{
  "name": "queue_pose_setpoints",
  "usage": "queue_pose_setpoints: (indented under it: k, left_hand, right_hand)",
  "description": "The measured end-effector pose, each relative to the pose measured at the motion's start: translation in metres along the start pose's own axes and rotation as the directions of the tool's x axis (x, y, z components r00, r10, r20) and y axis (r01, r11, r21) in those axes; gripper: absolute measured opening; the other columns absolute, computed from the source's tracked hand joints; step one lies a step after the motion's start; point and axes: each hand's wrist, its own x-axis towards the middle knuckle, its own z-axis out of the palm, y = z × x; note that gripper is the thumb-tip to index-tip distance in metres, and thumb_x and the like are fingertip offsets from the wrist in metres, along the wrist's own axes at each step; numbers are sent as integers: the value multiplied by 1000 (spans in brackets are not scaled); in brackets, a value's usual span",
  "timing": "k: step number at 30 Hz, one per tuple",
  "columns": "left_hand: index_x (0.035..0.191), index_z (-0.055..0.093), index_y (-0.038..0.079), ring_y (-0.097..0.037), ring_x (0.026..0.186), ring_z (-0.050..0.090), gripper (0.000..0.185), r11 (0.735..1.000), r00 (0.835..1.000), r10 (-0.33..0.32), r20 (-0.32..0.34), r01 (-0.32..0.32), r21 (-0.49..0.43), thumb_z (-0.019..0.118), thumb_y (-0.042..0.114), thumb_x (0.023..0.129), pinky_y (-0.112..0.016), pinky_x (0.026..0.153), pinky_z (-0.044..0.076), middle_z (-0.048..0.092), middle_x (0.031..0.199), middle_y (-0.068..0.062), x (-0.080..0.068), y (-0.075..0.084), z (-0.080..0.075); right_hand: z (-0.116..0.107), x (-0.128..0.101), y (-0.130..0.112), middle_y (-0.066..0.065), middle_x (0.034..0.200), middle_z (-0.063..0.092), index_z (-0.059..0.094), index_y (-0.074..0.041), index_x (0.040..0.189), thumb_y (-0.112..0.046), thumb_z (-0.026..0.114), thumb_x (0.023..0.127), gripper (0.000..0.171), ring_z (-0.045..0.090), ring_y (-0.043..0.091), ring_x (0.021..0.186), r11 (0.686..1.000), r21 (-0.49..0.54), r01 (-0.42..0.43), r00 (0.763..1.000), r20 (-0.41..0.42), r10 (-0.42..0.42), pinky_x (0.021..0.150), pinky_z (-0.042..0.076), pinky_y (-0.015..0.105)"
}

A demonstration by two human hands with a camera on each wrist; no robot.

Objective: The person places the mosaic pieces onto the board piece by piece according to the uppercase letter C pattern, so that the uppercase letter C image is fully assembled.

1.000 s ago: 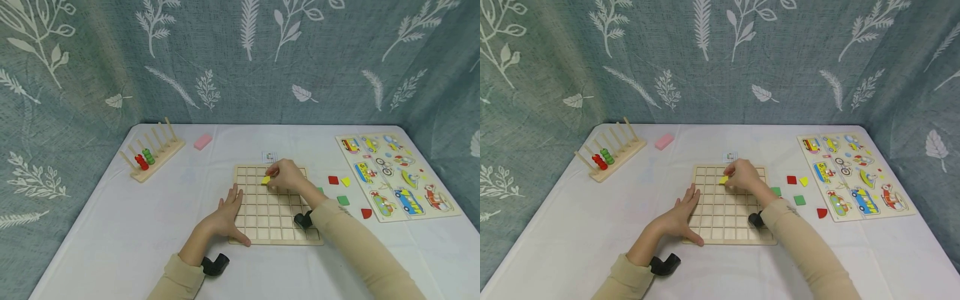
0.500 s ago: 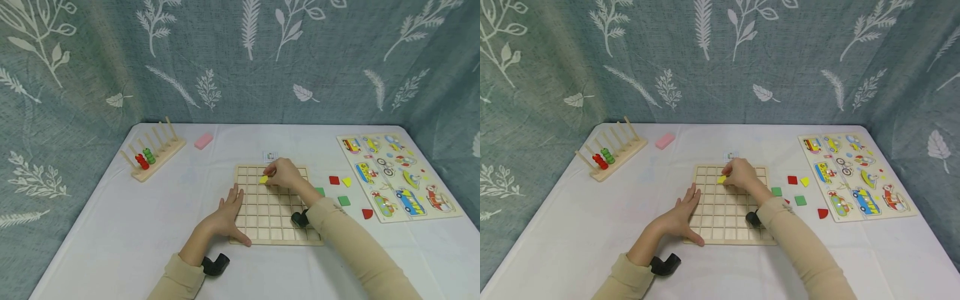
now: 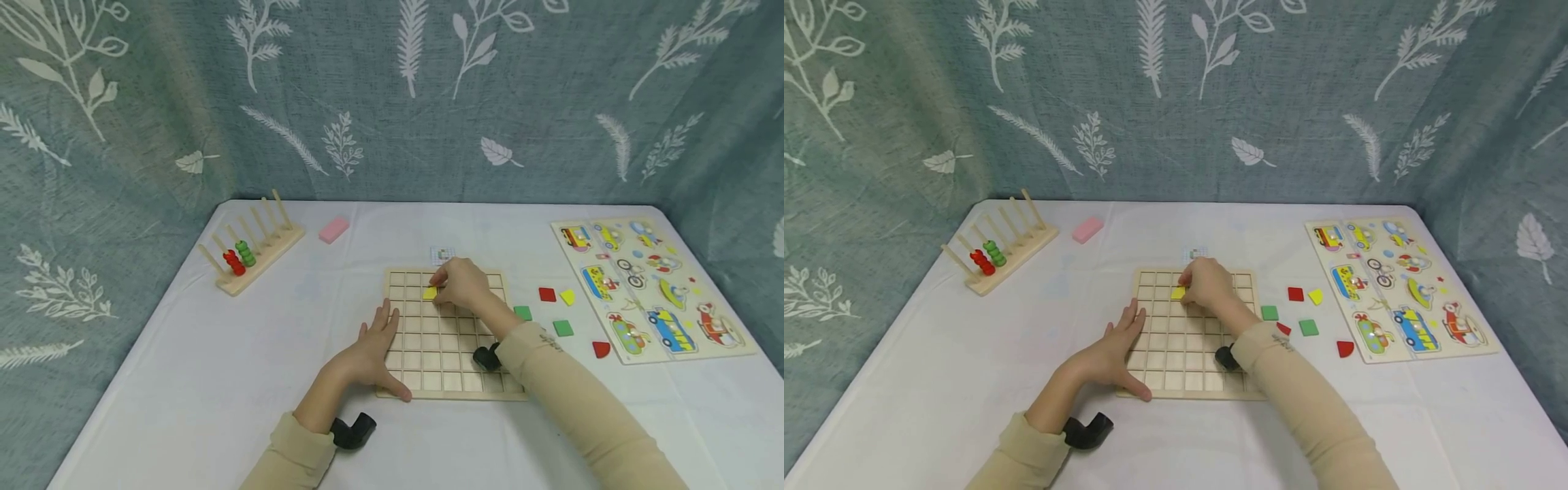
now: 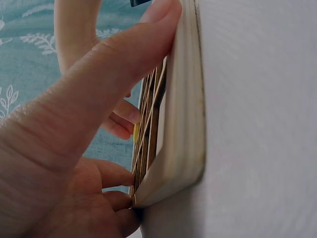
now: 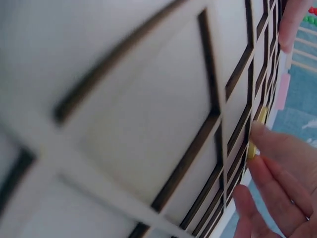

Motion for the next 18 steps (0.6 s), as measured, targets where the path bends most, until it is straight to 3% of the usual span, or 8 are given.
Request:
queue_pose_setpoints:
  k: [18]
  left_hand:
    - [144,5,-3,-29,137,-9,135,1000,1000,-4,-5,4,-13,90,36,47,-49,109,0,-14,150,-16,1,0,1]
  right_hand:
    - [-1,0,4,1,96,69,73,-13,90,-16,82,67,25,58,23,98,999,54,-5,1000,-6,5,85,45,38]
